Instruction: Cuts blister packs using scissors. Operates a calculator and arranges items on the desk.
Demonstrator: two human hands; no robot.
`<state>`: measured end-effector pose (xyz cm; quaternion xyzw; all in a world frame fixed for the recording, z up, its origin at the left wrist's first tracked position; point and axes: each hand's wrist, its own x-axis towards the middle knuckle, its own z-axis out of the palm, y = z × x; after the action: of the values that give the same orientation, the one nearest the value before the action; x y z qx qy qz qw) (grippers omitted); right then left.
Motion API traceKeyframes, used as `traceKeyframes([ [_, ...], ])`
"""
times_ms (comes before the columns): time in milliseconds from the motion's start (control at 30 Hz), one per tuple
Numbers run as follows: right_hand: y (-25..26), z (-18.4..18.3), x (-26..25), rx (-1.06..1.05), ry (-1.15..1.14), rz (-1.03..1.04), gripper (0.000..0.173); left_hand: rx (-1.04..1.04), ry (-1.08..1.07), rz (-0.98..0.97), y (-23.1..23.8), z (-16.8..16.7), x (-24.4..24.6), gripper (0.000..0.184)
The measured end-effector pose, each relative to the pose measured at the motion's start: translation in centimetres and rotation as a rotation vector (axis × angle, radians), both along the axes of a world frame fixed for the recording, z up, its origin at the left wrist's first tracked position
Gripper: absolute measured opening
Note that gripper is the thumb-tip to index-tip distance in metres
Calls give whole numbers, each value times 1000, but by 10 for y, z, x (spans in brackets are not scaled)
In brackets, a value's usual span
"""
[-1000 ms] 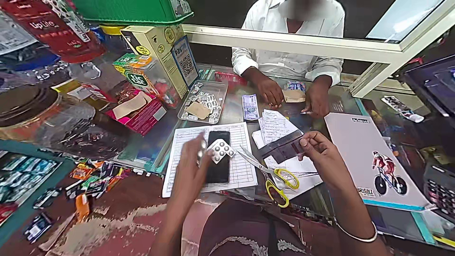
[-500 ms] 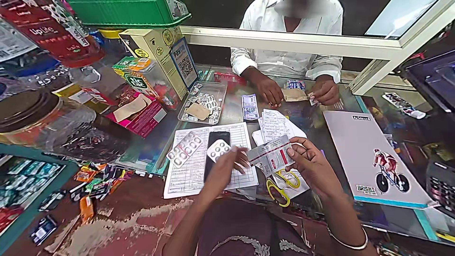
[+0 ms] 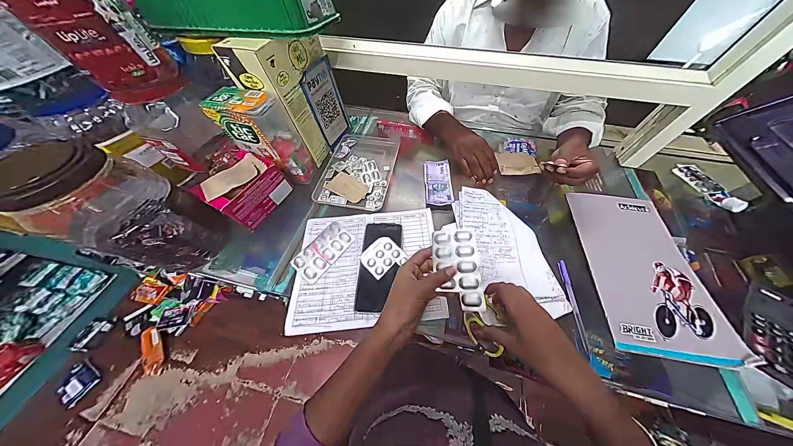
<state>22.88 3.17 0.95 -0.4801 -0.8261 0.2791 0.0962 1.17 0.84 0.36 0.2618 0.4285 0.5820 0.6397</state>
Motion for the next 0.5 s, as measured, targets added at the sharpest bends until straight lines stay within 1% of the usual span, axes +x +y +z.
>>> traceKeyframes([
  [33,-2,3,-7,-9,-80,-5,55,9,79,74,2,0,-1,21],
  [67,-1,8,-11,-35,-148,1,55,25,142,125,4,0,-2,10],
  [133,7,17,-14,-131,-223,27,59,77,199,176,7,-1,-8,8],
  [167,11,19,-12,-185,-209,38,62,100,213,191,8,-1,-12,7],
  [200,15,17,-6,-227,-135,52,64,119,225,204,9,0,-17,6],
  [300,16,6,19,-420,226,23,71,155,256,260,9,1,-30,13],
  [400,-1,-10,39,-637,556,-26,71,158,290,341,9,-1,-42,15],
  [433,-10,-15,41,-671,640,-32,72,150,298,358,9,-2,-45,16],
  [500,-23,-23,37,-726,766,26,70,151,316,380,11,-2,-49,17],
])
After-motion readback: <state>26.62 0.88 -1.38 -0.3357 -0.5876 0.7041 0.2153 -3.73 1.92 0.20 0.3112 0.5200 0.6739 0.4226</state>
